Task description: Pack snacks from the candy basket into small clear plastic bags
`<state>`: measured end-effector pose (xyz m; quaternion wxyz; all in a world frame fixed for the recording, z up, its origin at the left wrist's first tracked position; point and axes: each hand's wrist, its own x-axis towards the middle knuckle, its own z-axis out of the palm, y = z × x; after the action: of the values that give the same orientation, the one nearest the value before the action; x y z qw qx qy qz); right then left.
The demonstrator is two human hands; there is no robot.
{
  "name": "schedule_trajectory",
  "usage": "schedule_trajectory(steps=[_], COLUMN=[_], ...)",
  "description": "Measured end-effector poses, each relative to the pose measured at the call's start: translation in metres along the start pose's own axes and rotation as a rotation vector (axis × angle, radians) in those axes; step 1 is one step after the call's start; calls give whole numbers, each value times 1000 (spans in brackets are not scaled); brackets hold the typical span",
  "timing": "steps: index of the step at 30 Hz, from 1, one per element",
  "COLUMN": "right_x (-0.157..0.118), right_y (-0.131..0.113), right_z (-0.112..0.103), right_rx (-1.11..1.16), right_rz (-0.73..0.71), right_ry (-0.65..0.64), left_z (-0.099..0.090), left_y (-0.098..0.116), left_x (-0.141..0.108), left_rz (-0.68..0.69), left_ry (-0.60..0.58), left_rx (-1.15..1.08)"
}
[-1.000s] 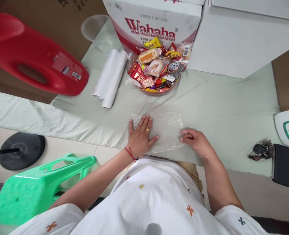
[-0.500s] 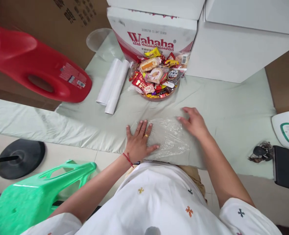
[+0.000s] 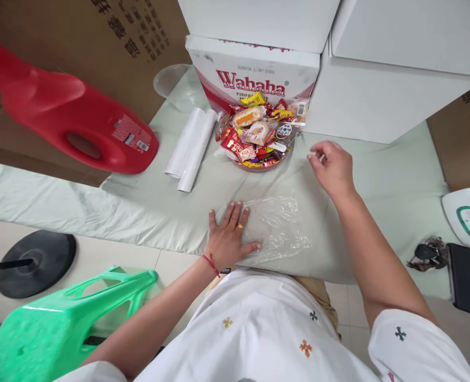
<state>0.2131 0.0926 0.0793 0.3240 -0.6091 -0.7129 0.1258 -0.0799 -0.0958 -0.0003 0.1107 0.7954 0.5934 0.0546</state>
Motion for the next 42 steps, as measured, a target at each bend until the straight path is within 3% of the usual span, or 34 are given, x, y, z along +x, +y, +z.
schedule_trajectory(steps=[4,8,11,14,16,19,22,25,28,31,33,37,42], right_x=[35,59,53,30,10,-19,-35,-37,-33,-39,-52,-93,-140], right_y=[-29,-44,-52,-58,-61,-64,-66,-68,-72,-76,-74,-56,-32], right_z=[15,16,-13,-45,-53,-38,-4,28,47,47,43,38,12], right_rx=[-209,-255,-223,-19,194,453,502,391,132,-56,-7,170,286], right_rz=[-366,-469,-454,-219,-22,164,90,-126,-321,-447,-527,-663,-532], right_ry=[-59,-140,-182,-240,-428,-887,-1226,-1367,-1278,-967,-817,-774,-585], left_z=[-2,-1,0,1,1,0,-1,-2,-2,-1,0,0,-9], left_y=[1,1,1,0,0,0,1,1,1,0,0,-1,-4], left_x=[0,0,0,0,0,1,1,1,1,1,1,2,-5], left_rz=[-3,-14,-14,-11,-12,-12,-10,-11,-12,-12,-7,-4,-15], left_ry=[5,0,3,8,7,0,-8,-8,-9,-11,-8,-10,81], left_rx=[4,-5,-18,-28,-26,-16,-5,4,6,-2,-8,-14,-50])
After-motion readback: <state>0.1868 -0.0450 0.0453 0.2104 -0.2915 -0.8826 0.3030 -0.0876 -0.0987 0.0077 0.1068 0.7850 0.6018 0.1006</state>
